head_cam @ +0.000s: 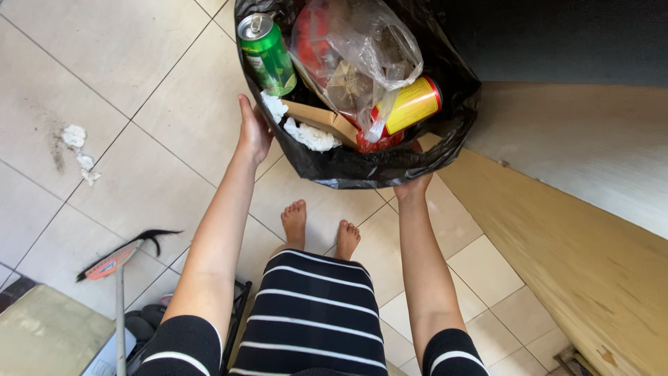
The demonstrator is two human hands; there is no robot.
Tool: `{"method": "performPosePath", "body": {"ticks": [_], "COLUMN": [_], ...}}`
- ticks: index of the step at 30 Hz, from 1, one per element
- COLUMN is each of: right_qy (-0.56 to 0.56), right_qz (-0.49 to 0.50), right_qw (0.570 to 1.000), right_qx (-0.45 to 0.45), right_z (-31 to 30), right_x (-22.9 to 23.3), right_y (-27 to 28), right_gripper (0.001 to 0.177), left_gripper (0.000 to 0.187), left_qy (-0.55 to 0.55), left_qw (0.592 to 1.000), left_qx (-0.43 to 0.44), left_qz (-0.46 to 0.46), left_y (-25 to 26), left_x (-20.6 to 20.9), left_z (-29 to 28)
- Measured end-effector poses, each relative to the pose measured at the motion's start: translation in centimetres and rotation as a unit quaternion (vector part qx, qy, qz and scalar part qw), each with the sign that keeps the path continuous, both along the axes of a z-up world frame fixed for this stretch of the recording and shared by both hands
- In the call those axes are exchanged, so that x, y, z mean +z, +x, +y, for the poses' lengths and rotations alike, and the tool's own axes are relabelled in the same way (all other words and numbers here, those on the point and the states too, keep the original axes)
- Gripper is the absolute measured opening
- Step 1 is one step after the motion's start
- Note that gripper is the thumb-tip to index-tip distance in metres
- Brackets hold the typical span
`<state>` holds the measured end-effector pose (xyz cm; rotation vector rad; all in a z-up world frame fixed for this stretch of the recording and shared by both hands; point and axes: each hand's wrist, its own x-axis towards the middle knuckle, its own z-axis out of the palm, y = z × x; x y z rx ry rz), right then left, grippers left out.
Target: The person sweeps debris from a tiled floor into a dustpan using a broom and then picks up a full trash bag.
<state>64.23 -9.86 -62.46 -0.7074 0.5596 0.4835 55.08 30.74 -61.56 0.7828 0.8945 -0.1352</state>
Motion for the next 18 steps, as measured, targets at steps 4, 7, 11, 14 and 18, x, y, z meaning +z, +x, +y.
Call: {"method": "performPosePath", "body": {"ticks": [4,7,11,14,18], "right_qy": [0.045,0.070,0.059,0.085,0.054], "right_qz": [0.072,0.051,0.047,0.026,-0.088], "right_qw": [0.994,0.993,0.995,0.994,0.995], "right_qx": [-0.063,-0.076,-0.070,-0.062,-0.002], "right_z": [0.6,1.1,1.6,2.7,3.9], "right_x": [-1.0,-0.8,0.0,0.3,0.6], "right_y": [1.5,1.7,1.6,1.4,1.3], "right_gripper": [0.073,0.075,0.074,0.076,0.082], "left_gripper": [0.099,0.088,0.088,0.084,0.088], "left_qy": [-0.045,-0.068,-0.105,-0.109,-0.098], "left_qw": [0.997,0.992,0.988,0.987,0.988], "left_qx": [0.063,0.102,0.116,0.114,0.110], "left_qz": [-0.026,-0.019,0.011,-0.020,-0.055], "left_y": [2.0,2.6,2.9,2.5,2.5], "left_x": [-2.5,-3.1,-3.7,-6.0,-6.5], "left_z": [0.5,0.6,1.0,1.1,0.8]}}
